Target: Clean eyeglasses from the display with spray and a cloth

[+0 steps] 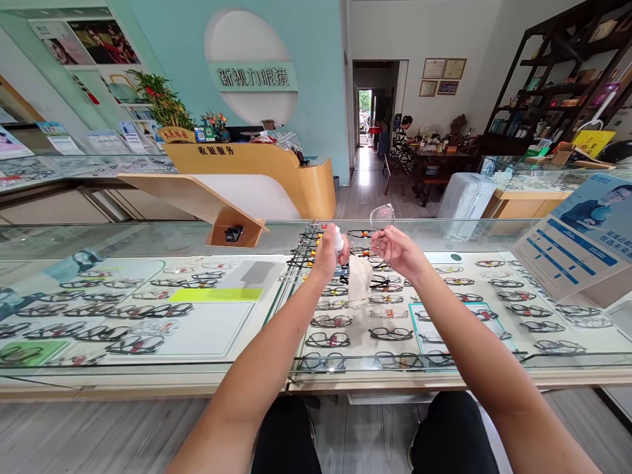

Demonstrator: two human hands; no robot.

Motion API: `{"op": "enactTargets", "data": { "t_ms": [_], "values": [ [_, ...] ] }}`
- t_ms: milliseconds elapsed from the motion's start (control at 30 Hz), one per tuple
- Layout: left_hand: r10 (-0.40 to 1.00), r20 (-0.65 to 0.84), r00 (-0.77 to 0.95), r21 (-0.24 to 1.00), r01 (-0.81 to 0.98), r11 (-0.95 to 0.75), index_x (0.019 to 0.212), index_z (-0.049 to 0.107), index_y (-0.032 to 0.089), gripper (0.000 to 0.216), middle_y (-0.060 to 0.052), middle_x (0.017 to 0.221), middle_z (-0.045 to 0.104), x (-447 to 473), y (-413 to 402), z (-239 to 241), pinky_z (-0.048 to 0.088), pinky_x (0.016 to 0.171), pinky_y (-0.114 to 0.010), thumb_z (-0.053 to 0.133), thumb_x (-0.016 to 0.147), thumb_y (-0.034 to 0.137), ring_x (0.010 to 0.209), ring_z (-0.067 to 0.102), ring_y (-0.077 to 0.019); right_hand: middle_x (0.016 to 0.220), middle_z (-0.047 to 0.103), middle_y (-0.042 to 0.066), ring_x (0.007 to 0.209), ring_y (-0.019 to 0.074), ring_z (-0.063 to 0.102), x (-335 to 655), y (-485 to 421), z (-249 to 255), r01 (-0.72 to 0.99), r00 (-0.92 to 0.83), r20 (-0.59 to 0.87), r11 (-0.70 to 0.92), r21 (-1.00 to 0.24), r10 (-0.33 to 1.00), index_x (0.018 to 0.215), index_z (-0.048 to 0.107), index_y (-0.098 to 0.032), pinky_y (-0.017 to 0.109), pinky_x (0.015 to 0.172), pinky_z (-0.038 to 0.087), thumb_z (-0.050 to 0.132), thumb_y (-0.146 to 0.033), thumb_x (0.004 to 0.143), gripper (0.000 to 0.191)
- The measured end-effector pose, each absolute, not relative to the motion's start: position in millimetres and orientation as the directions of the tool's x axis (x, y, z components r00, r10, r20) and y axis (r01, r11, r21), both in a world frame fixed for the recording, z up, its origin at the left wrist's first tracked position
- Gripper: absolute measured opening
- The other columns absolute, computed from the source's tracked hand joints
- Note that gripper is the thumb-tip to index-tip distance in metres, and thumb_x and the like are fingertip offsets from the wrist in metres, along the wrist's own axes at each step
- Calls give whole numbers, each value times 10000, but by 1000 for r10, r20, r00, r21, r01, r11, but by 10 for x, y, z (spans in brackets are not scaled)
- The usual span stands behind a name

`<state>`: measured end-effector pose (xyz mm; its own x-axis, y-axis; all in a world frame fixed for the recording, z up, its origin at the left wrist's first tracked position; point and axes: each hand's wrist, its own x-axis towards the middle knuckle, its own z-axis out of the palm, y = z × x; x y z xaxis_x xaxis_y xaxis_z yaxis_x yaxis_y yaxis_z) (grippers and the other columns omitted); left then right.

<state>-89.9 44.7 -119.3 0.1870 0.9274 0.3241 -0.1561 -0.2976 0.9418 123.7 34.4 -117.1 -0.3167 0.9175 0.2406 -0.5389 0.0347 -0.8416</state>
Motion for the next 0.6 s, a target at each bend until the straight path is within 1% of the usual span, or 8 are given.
{"op": "enactTargets", "data": {
  "t_ms": [67, 133, 233, 300, 367, 433, 500, 600],
  "values": [
    [925, 299, 236, 947, -190, -258, 479, 464, 259, 927, 6, 400, 331, -903, 450, -1193, 274, 451, -314, 387, 794, 1127, 372, 328, -113, 1021, 845, 0, 882, 157, 774, 1277, 384, -1167, -572, -265, 232, 41, -819, 936, 853, 672, -264, 276, 847, 674, 1027, -485, 781, 424],
    [908, 307, 285, 952, -98, -291, 468, 494, 254, 930, -7, 399, 366, -895, 437, -1219, 263, 459, -319, 399, 799, 1118, 379, 348, -117, 1015, 849, -5, 874, 147, 776, 1273, 395, -1173, -583, -252, 230, 42, -812, 940, 847, 671, -261, 260, 843, 673, 1040, -471, 772, 432],
    [880, 341, 332, 915, 98, -391, 454, 536, 227, 859, -18, 434, 440, -857, 390, -1281, 236, 503, -322, 613, 818, 1000, 438, 370, -118, 989, 853, -11, 861, 145, 776, 1205, 369, -1196, -580, -288, 245, 35, -814, 926, 819, 665, -257, 251, 813, 667, 1045, -480, 771, 443],
    [876, 355, 326, 899, 140, -416, 455, 535, 217, 812, -17, 464, 468, -839, 372, -1308, 232, 523, -318, 701, 820, 922, 473, 374, -118, 979, 852, -3, 870, 151, 780, 1159, 348, -1212, -579, -315, 249, 22, -815, 916, 810, 662, -251, 254, 815, 666, 1048, -475, 767, 448],
    [890, 364, 276, 905, 120, -408, 476, 539, 223, 827, -12, 468, 461, -867, 403, -1308, 256, 521, -317, 619, 856, 953, 470, 385, -122, 979, 851, 4, 883, 157, 785, 1144, 342, -1222, -580, -324, 242, 10, -814, 914, 813, 658, -247, 259, 821, 670, 1053, -467, 759, 455],
    [914, 381, 138, 920, 47, -390, 523, 559, 232, 853, -11, 480, 463, -971, 504, -1286, 305, 512, -313, 499, 885, 1001, 459, 423, -130, 995, 851, -2, 890, 157, 788, 1165, 352, -1224, -584, -314, 228, 2, -812, 922, 830, 667, -251, 264, 823, 678, 1046, -470, 768, 443],
    [925, 370, -86, 926, -47, -375, 609, 587, 237, 812, -21, 545, 525, -1160, 672, -1264, 381, 525, -304, 471, 912, 981, 502, 506, -147, 1017, 852, -8, 896, 157, 791, 1210, 371, -1218, -593, -291, 212, -2, -805, 933, 860, 690, -259, 274, 840, 688, 1031, -471, 788, 408],
    [838, 313, -447, 944, 50, -326, 802, 609, 239, 573, -45, 760, 648, -1541, 973, -1279, 512, 648, -299, 494, 1016, 758, 683, 624, -176, 1034, 853, -2, 902, 164, 797, 1281, 401, -1205, -610, -253, 194, 0, -793, 948, 898, 719, -265, 285, 859, 699, 1014, -453, 810, 361]
  ]
}}
